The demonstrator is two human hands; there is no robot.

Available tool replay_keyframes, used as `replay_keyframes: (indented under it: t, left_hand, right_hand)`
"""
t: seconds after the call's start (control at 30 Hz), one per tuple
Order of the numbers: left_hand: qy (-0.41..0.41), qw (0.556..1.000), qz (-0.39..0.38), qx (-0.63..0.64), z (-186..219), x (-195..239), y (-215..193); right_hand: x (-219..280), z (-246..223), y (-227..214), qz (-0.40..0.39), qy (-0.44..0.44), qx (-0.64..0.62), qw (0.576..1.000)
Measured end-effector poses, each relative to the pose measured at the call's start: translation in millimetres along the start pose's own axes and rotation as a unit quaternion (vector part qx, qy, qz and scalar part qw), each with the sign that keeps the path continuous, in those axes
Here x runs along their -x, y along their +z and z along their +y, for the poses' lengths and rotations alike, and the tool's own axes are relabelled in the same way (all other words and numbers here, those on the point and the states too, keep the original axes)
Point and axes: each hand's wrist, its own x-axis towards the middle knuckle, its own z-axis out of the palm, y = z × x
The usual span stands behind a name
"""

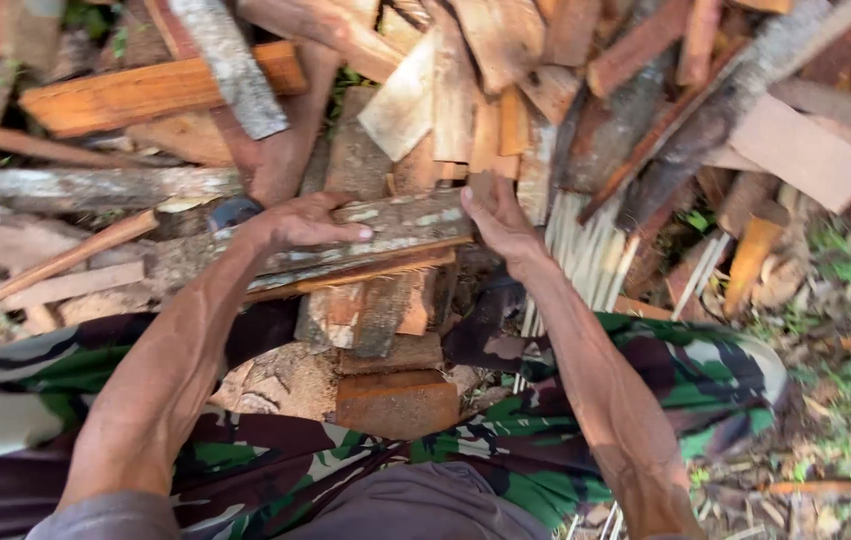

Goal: Bundling pieces of wood together using thin fiber strips

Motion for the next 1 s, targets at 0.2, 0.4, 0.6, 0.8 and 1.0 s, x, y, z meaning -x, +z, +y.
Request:
replay_keyframes:
  t: [0.2, 0.4, 0.6, 0.8, 1.0]
  left_hand:
    - [0.050, 0.985, 0.006, 0.162, -22, -31, 7]
    - [-0.008, 0.998, 0.032, 0.054, -6, -20, 1]
    - [-0.002, 0.998, 0.063, 0.009, -13, -33, 10]
    - [0.016, 0.982, 0.114, 0.151, 25, -9, 6]
    - [0.026, 0.991, 0.101, 0.088, 13, -18, 5]
  right_hand:
    - [182, -6, -199, 0.212, -0.287, 0.204, 0.912]
    - [135, 197, -267, 0.501, -0.069, 0.074, 0.859]
    - [118, 383, -211, 0.489, -0.074, 0.021, 0.869]
    - [166, 515, -122, 0.472, -0.085, -0.019, 0.877]
    - [201, 563, -73, 0.425, -0.113, -0.033, 0.897]
